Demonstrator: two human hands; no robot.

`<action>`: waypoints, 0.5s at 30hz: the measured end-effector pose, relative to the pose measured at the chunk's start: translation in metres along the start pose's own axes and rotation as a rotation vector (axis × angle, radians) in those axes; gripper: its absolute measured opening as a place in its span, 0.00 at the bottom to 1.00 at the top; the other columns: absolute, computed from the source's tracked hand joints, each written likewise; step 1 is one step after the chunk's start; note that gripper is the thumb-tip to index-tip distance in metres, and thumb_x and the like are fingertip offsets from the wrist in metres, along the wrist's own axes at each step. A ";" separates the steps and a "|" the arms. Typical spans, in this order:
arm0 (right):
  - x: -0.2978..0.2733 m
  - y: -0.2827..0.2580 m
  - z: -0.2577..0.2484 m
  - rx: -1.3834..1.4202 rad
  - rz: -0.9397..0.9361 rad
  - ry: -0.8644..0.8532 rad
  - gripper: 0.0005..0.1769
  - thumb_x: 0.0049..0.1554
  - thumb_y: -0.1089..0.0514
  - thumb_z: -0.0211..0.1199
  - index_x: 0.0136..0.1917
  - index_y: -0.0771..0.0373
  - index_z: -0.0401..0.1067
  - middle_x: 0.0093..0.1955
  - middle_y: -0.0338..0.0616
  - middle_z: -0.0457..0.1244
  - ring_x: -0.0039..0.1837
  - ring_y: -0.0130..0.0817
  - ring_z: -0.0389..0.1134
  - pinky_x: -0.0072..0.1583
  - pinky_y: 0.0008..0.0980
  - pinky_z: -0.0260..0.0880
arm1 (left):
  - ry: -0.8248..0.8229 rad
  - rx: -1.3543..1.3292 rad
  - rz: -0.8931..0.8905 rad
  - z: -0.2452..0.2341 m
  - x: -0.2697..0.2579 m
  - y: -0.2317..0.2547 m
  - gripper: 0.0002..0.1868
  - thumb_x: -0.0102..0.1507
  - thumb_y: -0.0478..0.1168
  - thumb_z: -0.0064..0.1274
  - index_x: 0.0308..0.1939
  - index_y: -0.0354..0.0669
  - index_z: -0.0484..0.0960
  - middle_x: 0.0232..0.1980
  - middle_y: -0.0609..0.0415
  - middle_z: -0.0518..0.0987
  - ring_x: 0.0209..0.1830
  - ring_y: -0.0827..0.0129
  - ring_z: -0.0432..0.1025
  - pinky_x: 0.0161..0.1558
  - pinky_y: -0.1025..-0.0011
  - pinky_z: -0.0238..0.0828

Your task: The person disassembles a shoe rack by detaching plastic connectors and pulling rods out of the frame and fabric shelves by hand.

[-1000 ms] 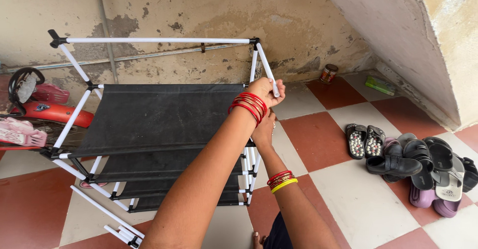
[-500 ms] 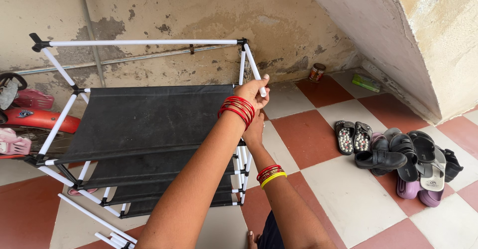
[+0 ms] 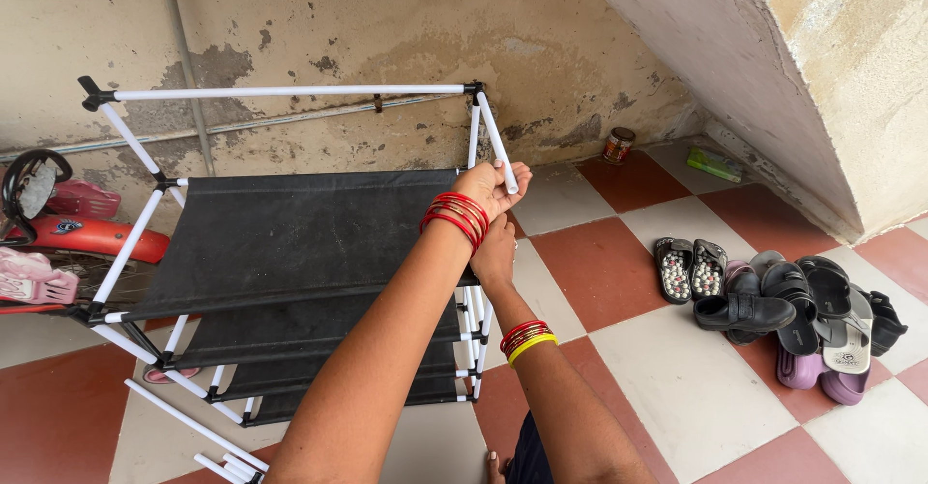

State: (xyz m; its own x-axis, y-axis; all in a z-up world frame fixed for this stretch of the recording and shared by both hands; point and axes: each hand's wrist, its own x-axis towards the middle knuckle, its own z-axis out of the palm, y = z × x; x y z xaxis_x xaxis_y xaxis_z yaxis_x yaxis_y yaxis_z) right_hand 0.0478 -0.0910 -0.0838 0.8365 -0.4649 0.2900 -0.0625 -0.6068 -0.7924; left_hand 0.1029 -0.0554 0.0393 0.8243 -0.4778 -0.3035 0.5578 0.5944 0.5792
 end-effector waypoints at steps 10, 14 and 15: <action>-0.004 -0.012 -0.011 0.006 0.021 -0.040 0.43 0.50 0.45 0.72 0.66 0.73 0.59 0.60 0.66 0.60 0.62 0.61 0.65 0.62 0.53 0.67 | 0.085 0.072 0.033 0.021 -0.048 0.002 0.15 0.69 0.39 0.54 0.51 0.28 0.74 0.46 0.38 0.76 0.46 0.56 0.76 0.46 0.63 0.81; -0.007 -0.019 -0.016 0.027 0.011 -0.047 0.43 0.51 0.45 0.71 0.68 0.72 0.58 0.59 0.66 0.61 0.63 0.60 0.65 0.64 0.54 0.65 | 0.159 0.159 0.073 0.017 -0.052 0.002 0.12 0.58 0.34 0.67 0.41 0.32 0.81 0.41 0.44 0.80 0.39 0.62 0.77 0.41 0.70 0.80; -0.008 -0.021 -0.017 0.031 0.024 -0.053 0.42 0.52 0.45 0.71 0.68 0.72 0.58 0.59 0.65 0.62 0.63 0.60 0.65 0.64 0.54 0.64 | 0.165 0.179 0.089 0.015 -0.052 0.002 0.13 0.56 0.33 0.68 0.40 0.31 0.82 0.41 0.43 0.82 0.39 0.62 0.78 0.41 0.70 0.81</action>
State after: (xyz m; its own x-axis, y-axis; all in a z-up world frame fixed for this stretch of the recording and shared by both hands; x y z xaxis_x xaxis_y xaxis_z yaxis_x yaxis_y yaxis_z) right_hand 0.0333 -0.0859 -0.0605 0.8627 -0.4439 0.2421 -0.0673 -0.5753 -0.8152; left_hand 0.0600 -0.0393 0.0678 0.8823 -0.3080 -0.3560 0.4684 0.4989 0.7292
